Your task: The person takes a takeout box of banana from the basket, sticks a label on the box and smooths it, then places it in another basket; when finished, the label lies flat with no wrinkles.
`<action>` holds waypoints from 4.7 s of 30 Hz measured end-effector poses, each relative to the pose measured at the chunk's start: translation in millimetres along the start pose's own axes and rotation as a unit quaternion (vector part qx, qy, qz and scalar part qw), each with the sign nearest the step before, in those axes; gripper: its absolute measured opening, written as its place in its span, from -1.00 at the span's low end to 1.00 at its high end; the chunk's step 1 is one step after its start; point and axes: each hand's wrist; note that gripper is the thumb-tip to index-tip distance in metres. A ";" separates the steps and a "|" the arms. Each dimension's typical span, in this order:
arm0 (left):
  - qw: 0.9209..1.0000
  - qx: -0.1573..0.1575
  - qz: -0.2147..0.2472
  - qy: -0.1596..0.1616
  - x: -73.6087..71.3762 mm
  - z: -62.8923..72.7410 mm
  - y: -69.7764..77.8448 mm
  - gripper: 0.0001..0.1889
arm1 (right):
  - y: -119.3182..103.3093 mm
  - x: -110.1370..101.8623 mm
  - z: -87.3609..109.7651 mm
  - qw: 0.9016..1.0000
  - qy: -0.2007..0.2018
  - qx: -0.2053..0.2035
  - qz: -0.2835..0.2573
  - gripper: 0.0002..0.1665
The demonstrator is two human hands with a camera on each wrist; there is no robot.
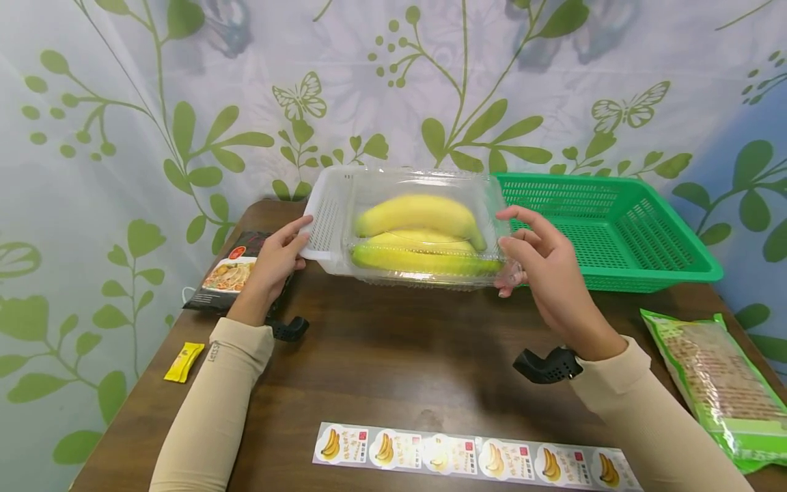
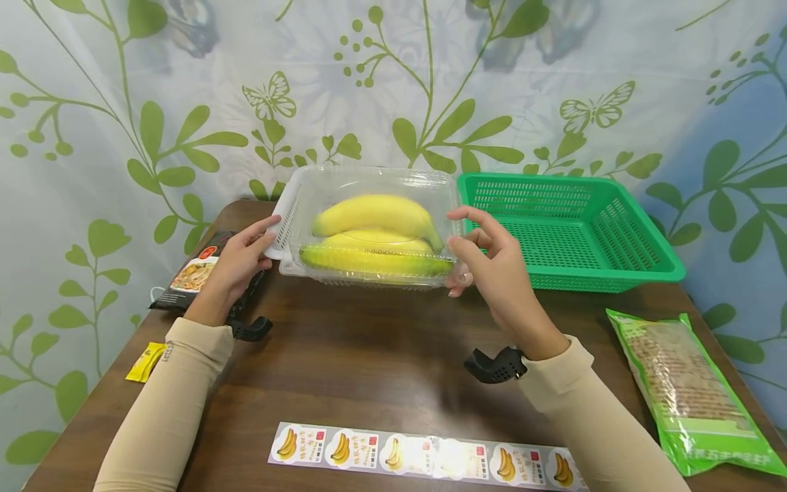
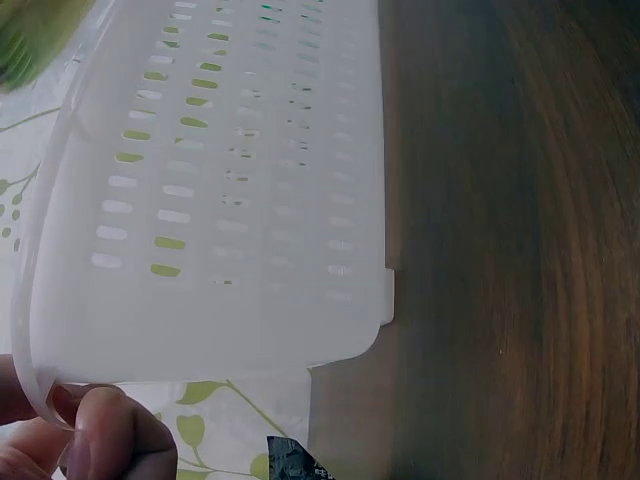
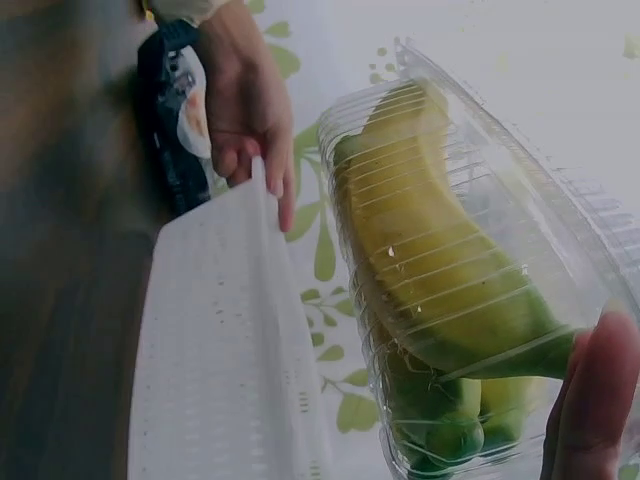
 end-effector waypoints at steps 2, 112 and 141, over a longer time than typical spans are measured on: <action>1.000 -0.002 0.009 0.001 0.2 0.5 -0.6 -0.51 | 2.2 -2.2 7.4 1.000 -0.003 0.001 0.004 -0.59; 1.000 -0.023 -0.007 0.002 -0.6 -1.1 3.1 -0.51 | 118.0 -24.9 91.2 0.995 -0.034 0.026 0.093 -0.50; 0.991 0.035 -0.127 -0.004 -7.6 2.3 6.6 -0.50 | 107.3 -46.6 91.4 0.948 0.102 -0.163 0.255 -0.24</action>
Point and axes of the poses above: each hand's wrist, its own z-axis away from the middle knuckle, its own x-axis out of the palm, y = z × x, and after that the axes turned 12 degrees about x, right-handed
